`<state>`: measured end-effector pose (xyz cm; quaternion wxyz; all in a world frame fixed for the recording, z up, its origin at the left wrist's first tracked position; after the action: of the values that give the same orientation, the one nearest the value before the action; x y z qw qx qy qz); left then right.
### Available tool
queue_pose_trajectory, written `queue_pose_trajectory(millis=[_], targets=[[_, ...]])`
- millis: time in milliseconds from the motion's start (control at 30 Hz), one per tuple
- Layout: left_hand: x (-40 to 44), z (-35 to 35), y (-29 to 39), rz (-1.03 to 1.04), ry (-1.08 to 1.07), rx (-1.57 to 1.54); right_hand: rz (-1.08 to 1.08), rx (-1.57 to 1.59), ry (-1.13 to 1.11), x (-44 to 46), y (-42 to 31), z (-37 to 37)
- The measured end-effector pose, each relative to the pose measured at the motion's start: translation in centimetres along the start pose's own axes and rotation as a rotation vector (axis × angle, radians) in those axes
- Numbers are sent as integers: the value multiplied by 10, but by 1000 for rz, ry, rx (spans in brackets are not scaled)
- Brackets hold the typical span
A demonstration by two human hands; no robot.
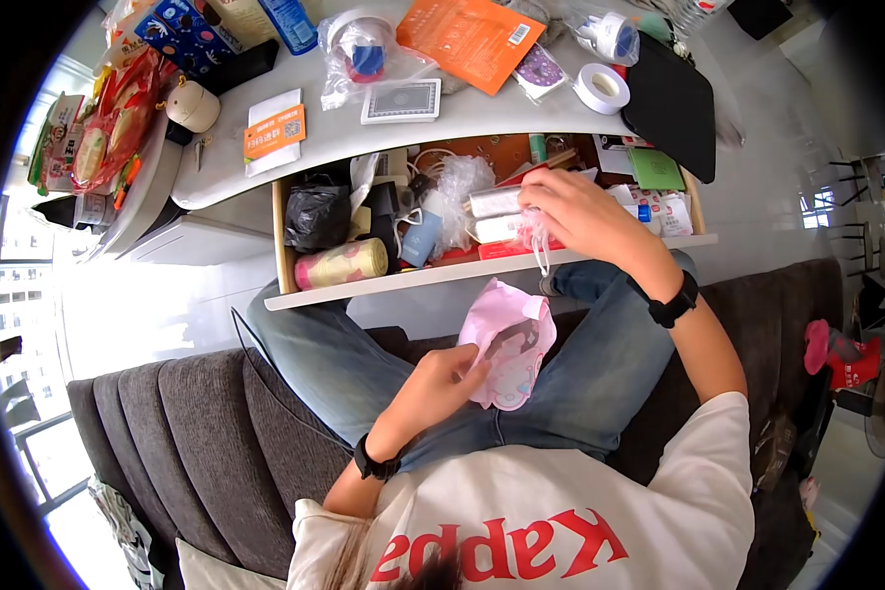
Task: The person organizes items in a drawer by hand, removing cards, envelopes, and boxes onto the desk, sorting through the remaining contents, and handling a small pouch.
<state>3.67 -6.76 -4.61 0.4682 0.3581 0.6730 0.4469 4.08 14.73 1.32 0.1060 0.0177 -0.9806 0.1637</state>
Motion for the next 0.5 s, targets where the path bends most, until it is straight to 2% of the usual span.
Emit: queue_pose_trajectory(millis=[33,67,167,267,367,500], targets=[[1,-1,-1,1,5,-14,2,80,-53,3,-1,7],[1,-1,-1,2,10,-29,144,129,-230,4,8,16],[6,-1,-3,-8,2,-45,247,226,-352,7,22,29],[9,2,-8,-45,-72,-11,315,154,-406,17,27,31],[11,4,-4,-64,-116,31,131,15,-347,25,25,43],[8,2,-4,-62,-105,32,276,198,-291,17,42,22]])
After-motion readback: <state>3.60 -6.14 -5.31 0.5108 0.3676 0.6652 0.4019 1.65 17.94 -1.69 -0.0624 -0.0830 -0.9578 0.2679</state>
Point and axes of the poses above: each hand's wrist, its own x-axis towards the middle knuckle, its own z-axis out of the palm, y = z × x, the point moved 8 cm from there along x, towards the middle knuckle, and after that the axes turned 2 degrees about y, right-handed, at the moved point
